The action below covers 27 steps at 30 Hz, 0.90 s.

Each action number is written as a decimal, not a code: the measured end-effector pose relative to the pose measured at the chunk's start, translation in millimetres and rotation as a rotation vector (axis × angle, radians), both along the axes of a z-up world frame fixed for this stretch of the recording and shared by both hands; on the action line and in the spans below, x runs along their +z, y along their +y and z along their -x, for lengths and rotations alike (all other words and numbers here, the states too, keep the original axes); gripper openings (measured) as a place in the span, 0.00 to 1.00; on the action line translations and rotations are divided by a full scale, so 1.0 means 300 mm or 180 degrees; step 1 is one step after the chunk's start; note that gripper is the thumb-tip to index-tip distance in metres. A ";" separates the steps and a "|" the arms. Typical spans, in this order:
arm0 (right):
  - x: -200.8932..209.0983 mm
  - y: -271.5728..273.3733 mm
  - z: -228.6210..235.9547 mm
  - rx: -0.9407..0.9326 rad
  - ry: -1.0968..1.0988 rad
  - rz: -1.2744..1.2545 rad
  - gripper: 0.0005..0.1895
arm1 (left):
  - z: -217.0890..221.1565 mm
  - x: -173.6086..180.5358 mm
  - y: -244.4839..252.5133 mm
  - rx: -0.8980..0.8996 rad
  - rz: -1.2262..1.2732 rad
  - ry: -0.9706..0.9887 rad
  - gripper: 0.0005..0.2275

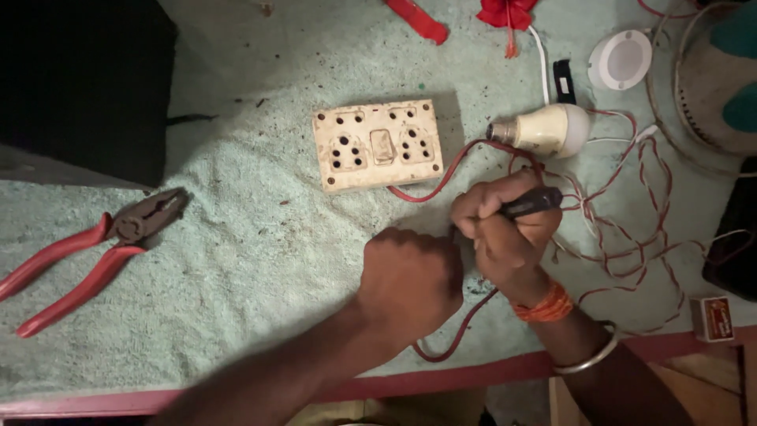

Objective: Repairing or rewiring an electrical extension socket box using a screwdriver and wires.

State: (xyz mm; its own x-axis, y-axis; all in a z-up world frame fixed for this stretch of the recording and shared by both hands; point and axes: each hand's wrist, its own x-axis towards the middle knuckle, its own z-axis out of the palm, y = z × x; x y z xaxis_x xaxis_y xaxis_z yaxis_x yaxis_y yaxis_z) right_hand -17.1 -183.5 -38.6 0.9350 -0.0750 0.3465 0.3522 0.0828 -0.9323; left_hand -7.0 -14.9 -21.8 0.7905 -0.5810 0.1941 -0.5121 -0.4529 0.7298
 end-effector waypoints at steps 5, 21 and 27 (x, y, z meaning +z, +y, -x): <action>0.016 -0.017 -0.013 0.0043 0.0238 -0.0419 0.09 | -0.063 0.112 0.064 -0.0051 -0.0328 0.0354 0.06; -0.351 -0.269 0.069 0.0913 0.1370 -0.1615 0.25 | -0.170 0.248 -0.257 -0.1261 0.2139 0.0446 0.17; -0.543 -0.366 0.108 0.0402 0.1149 0.1743 0.16 | -0.235 0.181 -0.248 -0.1471 0.2811 0.0947 0.21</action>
State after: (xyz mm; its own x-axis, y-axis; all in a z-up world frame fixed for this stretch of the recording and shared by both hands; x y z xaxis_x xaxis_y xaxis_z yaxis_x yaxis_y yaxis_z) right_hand -49.4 -293.4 -201.4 0.9895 0.1405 -0.0329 0.0288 -0.4159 -0.9089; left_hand 63.4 -89.4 32.4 0.6126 -0.5852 0.5313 -0.2447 0.4987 0.8315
